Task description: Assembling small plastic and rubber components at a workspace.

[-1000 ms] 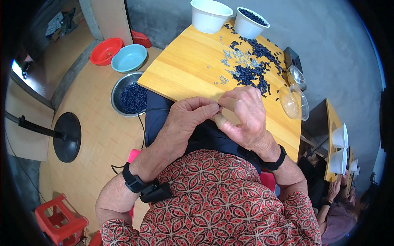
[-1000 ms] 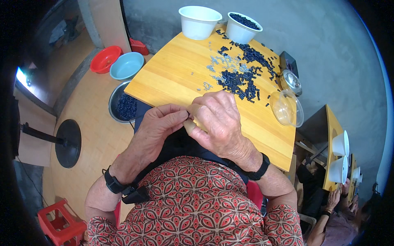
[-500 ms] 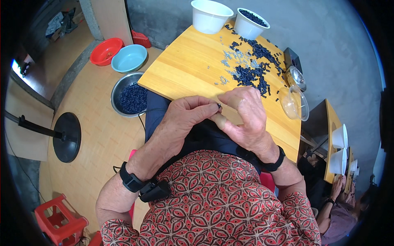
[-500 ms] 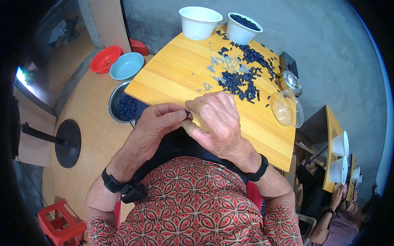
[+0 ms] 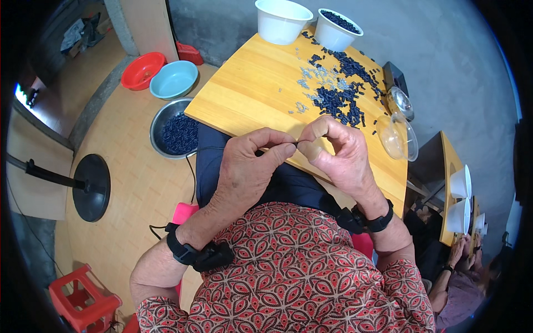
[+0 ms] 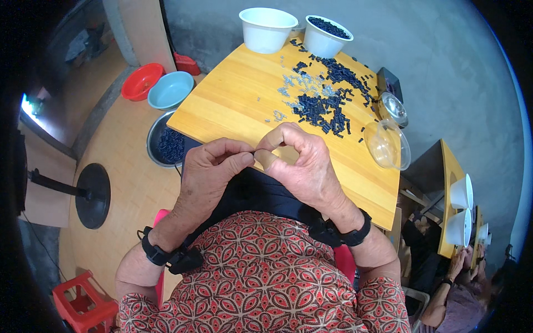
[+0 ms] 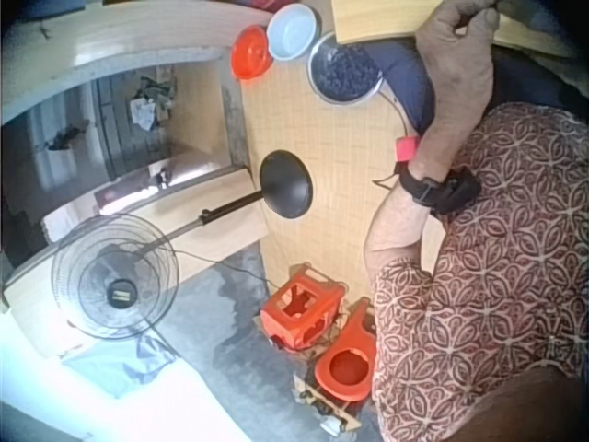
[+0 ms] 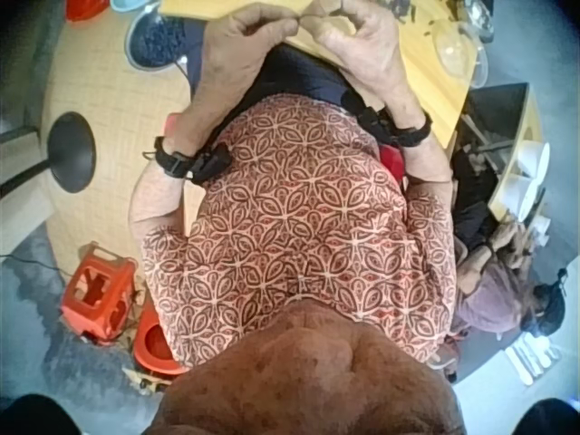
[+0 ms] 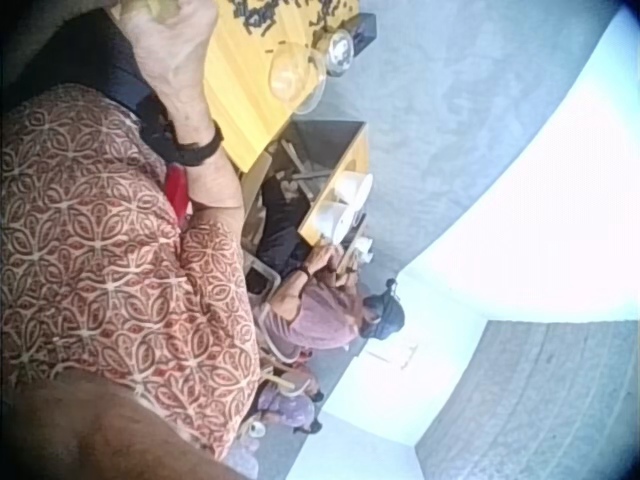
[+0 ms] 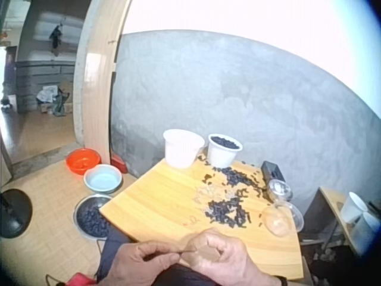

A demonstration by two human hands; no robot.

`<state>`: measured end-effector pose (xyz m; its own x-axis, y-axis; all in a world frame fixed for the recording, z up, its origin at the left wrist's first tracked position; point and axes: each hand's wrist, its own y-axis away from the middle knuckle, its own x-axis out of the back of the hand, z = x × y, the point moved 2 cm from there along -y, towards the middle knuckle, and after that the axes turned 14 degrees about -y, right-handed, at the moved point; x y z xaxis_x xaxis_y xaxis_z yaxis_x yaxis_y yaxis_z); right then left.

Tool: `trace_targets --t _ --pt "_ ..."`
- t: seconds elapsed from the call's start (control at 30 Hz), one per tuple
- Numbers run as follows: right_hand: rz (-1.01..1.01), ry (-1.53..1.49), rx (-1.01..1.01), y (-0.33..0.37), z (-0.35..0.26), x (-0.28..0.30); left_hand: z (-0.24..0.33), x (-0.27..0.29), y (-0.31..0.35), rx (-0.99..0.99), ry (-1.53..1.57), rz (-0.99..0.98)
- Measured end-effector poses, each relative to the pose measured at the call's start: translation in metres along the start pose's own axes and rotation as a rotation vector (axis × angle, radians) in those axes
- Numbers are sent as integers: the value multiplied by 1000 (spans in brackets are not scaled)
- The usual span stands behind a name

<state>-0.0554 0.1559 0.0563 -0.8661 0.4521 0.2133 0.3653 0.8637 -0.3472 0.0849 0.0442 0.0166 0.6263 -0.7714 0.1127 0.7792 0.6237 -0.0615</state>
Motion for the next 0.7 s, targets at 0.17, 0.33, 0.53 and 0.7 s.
trace_targets --t 0.17,0.33,0.53,0.7 --pt "44 -200 -124 5 13 1 -4 0 -2 86 219 -83" --pt "42 220 272 5 9 -5 -12 0 -4 129 323 -133" --pt "71 524 547 7 6 -14 -9 -1 -5 259 433 -139" --pt "49 681 630 1 3 -14 -14 1 -6 313 442 -144"
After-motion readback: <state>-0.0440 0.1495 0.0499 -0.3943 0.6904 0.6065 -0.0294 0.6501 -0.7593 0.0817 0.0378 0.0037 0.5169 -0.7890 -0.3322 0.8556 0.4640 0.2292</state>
